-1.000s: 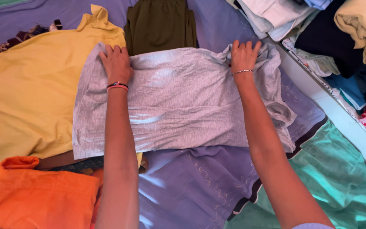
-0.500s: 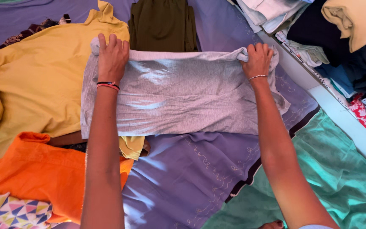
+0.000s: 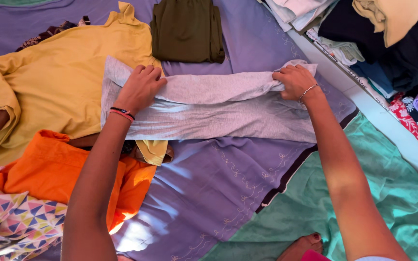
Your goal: The person folds a pair of olive green pants and a light gray t-shirt on a bed. They smooth the fabric, fold the items into neat rectangles, and place them on a pile of other folded clothes.
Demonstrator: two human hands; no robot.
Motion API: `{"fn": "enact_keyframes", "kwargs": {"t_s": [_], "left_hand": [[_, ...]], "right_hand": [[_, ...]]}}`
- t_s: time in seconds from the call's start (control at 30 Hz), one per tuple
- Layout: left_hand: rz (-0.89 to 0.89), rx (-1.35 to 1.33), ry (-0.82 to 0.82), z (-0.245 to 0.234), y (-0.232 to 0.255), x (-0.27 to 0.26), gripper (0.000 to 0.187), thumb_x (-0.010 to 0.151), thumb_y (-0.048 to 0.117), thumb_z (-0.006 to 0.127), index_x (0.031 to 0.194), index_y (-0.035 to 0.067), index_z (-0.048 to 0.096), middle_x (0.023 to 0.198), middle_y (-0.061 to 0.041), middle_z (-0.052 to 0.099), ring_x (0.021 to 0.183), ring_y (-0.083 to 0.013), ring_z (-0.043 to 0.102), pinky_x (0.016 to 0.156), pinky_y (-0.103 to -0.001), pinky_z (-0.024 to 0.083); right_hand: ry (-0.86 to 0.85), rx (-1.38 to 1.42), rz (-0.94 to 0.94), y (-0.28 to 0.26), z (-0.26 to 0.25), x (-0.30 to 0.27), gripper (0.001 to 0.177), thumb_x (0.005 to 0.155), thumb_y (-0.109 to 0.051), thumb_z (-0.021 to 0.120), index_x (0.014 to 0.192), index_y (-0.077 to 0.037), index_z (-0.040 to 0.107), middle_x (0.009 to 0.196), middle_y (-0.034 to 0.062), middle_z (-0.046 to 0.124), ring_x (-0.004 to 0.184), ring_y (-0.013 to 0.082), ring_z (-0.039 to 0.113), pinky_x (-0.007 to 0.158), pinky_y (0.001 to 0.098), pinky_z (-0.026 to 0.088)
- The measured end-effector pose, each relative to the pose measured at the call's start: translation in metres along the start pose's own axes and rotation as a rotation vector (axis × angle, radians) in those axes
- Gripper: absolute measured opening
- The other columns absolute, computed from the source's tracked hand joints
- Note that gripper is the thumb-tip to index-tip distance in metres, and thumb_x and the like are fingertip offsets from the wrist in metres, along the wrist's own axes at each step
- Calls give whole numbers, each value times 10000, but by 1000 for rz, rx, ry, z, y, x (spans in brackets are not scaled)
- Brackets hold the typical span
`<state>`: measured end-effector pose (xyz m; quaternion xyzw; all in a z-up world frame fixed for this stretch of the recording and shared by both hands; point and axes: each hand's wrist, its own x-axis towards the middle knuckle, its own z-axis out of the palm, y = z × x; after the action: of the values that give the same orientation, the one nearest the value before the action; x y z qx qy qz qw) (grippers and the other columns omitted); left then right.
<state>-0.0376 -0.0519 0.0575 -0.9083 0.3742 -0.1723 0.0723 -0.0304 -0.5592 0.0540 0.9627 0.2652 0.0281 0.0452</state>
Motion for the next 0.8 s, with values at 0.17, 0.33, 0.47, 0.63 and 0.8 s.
{"fn": "enact_keyframes", "kwargs": {"t_s": [0.17,0.33,0.47,0.63,0.8], "left_hand": [[-37,-5,-56,8,2,-17,265,794,65,650,1031,174,700,1000,-26,644,1065,-225,613,1067,-448,417],[-140,405,50,15,12,-41,296,942,162,604,1205,78,712,1109,-118,692,1185,-299,607,1152,-569,354],[-236,531,84,9,8,-48,303,958,154,605,1216,25,697,1192,-188,701,1295,-371,586,1140,-590,333],[-262,406,-220,1,-3,-51,139,981,100,607,1004,107,743,991,-96,723,1103,-278,649,1096,-519,420],[-280,327,-302,1,8,-50,70,904,127,678,862,157,727,874,-38,709,930,-231,643,843,-417,441]], "right_hand": [[-179,-81,57,13,11,-16,480,708,-166,740,1187,-197,727,1139,54,731,1153,279,660,1008,428,507],[-181,-99,83,2,41,-32,667,669,-213,783,1324,-205,653,1228,75,690,1167,293,640,1022,434,484],[-233,-150,140,-4,57,-40,755,680,-195,781,1408,-176,583,1268,87,665,1197,283,625,986,444,478],[-187,-141,199,-1,58,-42,651,749,-99,728,1381,-219,629,1308,58,667,1205,261,636,1030,450,463],[-247,-105,211,-4,51,-39,687,713,-141,764,1382,-211,621,1349,41,644,1264,253,606,1029,442,467]]}}
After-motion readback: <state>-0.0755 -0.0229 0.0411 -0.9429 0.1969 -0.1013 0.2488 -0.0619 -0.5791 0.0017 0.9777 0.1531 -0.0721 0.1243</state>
